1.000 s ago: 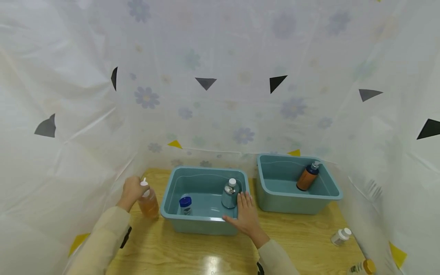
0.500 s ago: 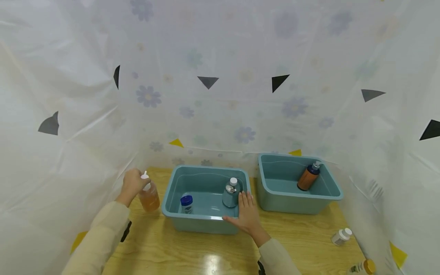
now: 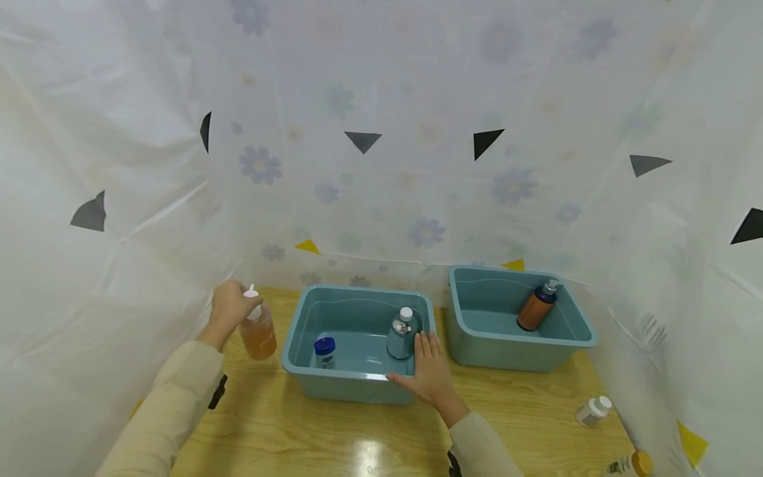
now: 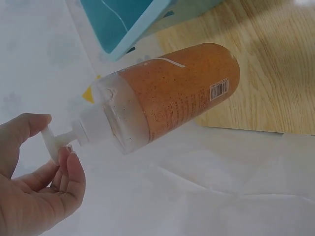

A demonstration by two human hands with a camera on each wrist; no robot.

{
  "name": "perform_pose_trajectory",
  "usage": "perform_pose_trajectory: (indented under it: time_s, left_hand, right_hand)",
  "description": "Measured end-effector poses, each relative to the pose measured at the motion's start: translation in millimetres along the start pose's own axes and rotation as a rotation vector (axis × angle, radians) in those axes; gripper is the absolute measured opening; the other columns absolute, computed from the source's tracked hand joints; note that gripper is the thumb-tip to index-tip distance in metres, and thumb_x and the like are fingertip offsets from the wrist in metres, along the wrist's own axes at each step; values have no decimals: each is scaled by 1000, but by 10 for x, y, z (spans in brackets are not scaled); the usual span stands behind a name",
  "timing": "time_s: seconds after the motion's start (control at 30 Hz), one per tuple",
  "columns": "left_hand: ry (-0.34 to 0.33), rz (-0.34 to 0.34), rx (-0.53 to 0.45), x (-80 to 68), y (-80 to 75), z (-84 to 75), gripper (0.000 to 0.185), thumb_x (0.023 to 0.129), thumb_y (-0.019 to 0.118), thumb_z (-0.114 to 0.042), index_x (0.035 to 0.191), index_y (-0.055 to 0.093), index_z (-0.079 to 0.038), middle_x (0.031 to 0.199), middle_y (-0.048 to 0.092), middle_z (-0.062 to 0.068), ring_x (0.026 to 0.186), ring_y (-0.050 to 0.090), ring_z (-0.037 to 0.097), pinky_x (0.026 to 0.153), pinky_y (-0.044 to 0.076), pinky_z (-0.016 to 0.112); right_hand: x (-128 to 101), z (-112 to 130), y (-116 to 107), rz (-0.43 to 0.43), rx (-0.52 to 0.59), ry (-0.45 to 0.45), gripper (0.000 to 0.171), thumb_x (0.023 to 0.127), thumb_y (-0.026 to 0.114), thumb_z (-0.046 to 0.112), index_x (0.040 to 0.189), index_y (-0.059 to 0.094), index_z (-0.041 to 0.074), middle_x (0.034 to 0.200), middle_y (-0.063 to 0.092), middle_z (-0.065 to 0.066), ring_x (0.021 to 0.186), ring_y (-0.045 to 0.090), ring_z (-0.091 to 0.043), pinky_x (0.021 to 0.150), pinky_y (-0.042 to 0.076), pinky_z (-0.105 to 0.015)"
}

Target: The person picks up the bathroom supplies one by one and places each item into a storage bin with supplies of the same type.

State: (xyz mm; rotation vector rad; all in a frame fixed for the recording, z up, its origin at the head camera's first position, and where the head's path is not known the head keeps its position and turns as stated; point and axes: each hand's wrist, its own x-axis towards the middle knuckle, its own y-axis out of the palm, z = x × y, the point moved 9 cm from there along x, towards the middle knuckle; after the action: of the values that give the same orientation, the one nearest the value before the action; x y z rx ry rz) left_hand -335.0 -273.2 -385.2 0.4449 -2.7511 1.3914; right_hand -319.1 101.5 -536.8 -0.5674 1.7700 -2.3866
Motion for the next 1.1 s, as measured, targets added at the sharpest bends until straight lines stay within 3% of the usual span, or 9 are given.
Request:
perform_pose_trajectory:
  time_s: [0.1, 0.3, 0.63, 0.77, 0.97, 1.1]
  left_hand:
    - [6, -10, -6, 10, -41, -59, 41, 76, 63, -12, 48, 32, -11, 43, 25, -6, 44, 23, 8, 43, 26, 23]
    - [3, -15, 6, 41, -95, -165, 31, 77, 64, -15, 52, 48, -4, 46, 42, -3, 49, 34, 12, 46, 31, 24]
    - [48, -44, -18, 99, -228, -423, 35, 75, 63, -13, 46, 43, -9, 41, 34, -8, 44, 28, 9, 43, 30, 23]
    - [51, -38, -24, 120, -226, -509, 38, 75, 61, -13, 46, 37, -12, 41, 28, -7, 44, 23, 8, 43, 27, 23]
    - [66, -42, -11, 132, -212, -621, 29, 74, 62, -13, 51, 45, -7, 45, 36, -5, 46, 31, 10, 44, 31, 23]
    - [80, -43, -13, 140, -201, -686, 34, 74, 60, -12, 50, 36, -11, 46, 27, -6, 46, 25, 9, 43, 27, 23]
  right_hand:
    - [-5, 1, -11, -9, 11, -1, 121, 69, 34, 88, 139, 33, -11, 144, 35, -28, 138, 23, -43, 111, 23, -52]
    - [-2, -5, -23, -22, 15, -6, 120, 69, 36, 87, 138, 34, -11, 143, 36, -28, 138, 23, -43, 111, 24, -52]
    - [-11, -13, -17, -15, 7, -4, 118, 70, 38, 85, 138, 33, -10, 143, 36, -28, 138, 23, -43, 111, 24, -52]
    - [-9, -27, 6, -9, -3, -3, 118, 70, 39, 85, 138, 34, -10, 143, 36, -27, 138, 23, -43, 112, 23, -52]
    - [-5, -24, 9, -27, 1, -8, 121, 69, 31, 89, 138, 35, -10, 142, 37, -27, 138, 24, -43, 111, 23, -52]
    - [-3, -27, 15, -19, -2, -3, 119, 69, 35, 87, 138, 35, -10, 142, 37, -27, 138, 23, -43, 111, 23, -52]
